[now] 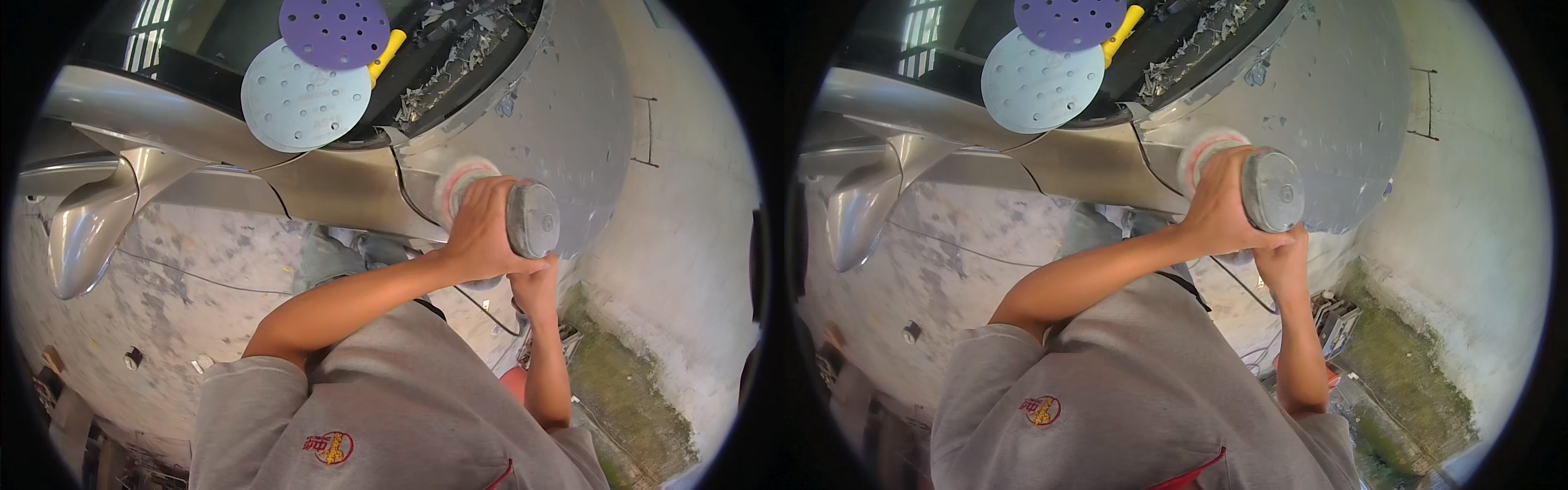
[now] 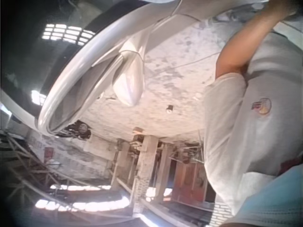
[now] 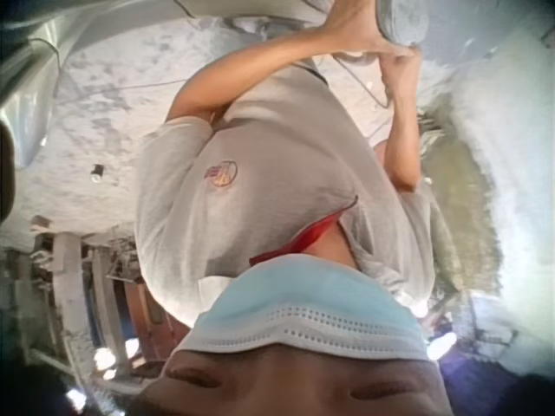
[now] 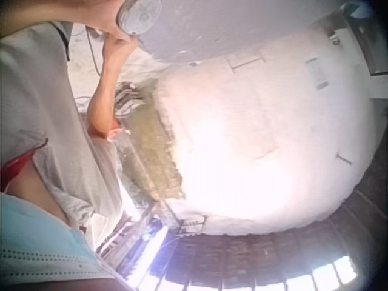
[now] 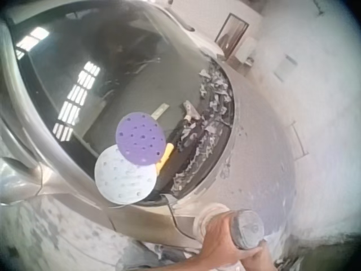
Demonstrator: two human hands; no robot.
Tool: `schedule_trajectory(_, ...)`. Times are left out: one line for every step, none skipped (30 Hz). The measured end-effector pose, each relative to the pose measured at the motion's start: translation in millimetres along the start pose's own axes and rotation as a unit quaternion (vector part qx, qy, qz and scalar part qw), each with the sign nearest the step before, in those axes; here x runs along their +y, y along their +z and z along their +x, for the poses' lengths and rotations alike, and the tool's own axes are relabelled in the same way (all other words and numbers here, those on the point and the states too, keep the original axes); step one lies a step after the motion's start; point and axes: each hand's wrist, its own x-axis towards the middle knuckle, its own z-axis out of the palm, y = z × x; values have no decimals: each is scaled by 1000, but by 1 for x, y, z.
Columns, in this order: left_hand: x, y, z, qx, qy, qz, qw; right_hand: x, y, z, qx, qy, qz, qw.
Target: The person uses a handheld orbital sander to smooth a grey car panel. They move the sander in circular motions across the surface, removing material and creating a uniform matte finish. Spare sanding discs and a scraper are visible on the windshield.
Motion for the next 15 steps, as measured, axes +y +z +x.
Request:
schedule_trajectory(2, 0, 2, -5, 2, 7, 1000, -7, 1, 1, 9, -4, 16, 1000)
schedule_trajectory(3, -1, 3, -27, -11, 14, 999, -12, 1, 3, 26, 12, 26, 999)
schedule_trajectory(2, -8, 0, 14, 2, 21, 1000, -17, 4, 4, 4, -31, 16, 999)
schedule_trajectory(-2, -20, -6, 35, 1, 24, 999, -20, 8, 6, -9, -50, -4, 999)
schedule_trajectory(-6, -30, -9, 54, 5, 29, 998, -23, 15, 10, -17, -72, -21, 997)
schedule_trajectory(-7, -38, -12, 59, -1, 19, 998, -27, 22, 12, -37, -82, -42, 995)
schedule_trajectory(-9, -46, -14, 65, -8, 11, 998, -30, 26, 13, -34, -86, -40, 995)
schedule_trajectory(-9, -50, -14, 76, -13, -2, 997, -33, 27, 13, -31, -91, -45, 994)
schedule_trajectory(-9, -51, -13, 106, -16, -29, 994, -35, 29, 15, -27, -129, -37, 991)
schedule_trajectory(-8, -52, -13, 84, 2, 12, 996, -35, 27, 17, -23, -120, -54, 991)
schedule_trajectory(-4, -44, -11, 80, 21, 34, 996, -35, 21, 18, -18, -139, -62, 988)
schedule_trajectory(-2, -41, -10, 75, 40, 57, 995, -35, 20, 19, -7, -145, -62, 987)
schedule_trajectory(-1, -39, -8, 80, 40, 56, 994, -35, 19, 21, -13, -157, -70, 985)
schedule_trajectory(-1, -38, -7, 81, 41, 54, 994, -34, 19, 21, -11, -155, -69, 985)
schedule_trajectory(-1, -37, -8, 77, 37, 50, 995, -35, 19, 21, -2, -122, -54, 991)
